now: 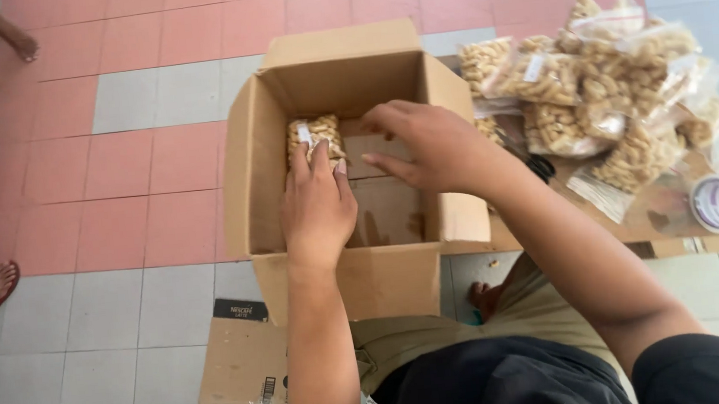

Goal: The person is picking up small plastic bags filled with snacks and arranging them inside a cardboard box.

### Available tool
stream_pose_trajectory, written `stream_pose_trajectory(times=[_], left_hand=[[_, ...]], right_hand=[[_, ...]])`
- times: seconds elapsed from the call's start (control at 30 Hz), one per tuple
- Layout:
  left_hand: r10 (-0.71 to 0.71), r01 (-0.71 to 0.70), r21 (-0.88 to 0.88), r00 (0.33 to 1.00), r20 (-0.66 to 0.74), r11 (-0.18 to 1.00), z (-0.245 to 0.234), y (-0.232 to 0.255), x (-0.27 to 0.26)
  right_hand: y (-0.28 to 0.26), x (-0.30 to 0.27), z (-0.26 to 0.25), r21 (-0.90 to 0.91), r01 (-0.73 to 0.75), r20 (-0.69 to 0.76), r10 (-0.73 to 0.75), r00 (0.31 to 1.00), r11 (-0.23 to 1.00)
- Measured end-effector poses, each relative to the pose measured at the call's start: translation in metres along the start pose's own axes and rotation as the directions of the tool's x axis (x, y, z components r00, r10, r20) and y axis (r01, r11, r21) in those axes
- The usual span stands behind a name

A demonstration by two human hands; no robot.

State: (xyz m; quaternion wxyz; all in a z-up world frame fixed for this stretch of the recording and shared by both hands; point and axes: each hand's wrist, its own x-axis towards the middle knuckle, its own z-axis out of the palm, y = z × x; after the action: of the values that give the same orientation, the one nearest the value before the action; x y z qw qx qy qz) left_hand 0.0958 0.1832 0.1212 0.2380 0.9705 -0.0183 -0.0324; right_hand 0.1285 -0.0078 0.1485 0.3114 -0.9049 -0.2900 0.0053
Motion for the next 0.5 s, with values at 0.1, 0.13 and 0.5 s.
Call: stream_pose_trajectory(times=[0.1, 0.13, 0.5], left_hand=[[0.155, -0.168, -0.135, 0.983, -0.101, 0.976, 0.017, 0.022, -0.014], [0.165, -0.178, -0.134, 0.981, -0.097, 0.975, 0.023, 0.033, -0.019], [0.393, -0.365, -0.538, 0.917, -0.069, 0.759, 0.126, 0.133, -0.054]], right_hand=[[0.04, -0.056, 0.002, 0.1, 0.06, -0.267, -0.031, 0.963, 0.993], [0.047, -0.072, -0.002, 0.098, 0.053, -0.275, -0.024, 0.961, 0.994], [0.124, -0.22, -0.006, 0.313, -0.228, -0.585, 0.376, 0.719, 0.922]])
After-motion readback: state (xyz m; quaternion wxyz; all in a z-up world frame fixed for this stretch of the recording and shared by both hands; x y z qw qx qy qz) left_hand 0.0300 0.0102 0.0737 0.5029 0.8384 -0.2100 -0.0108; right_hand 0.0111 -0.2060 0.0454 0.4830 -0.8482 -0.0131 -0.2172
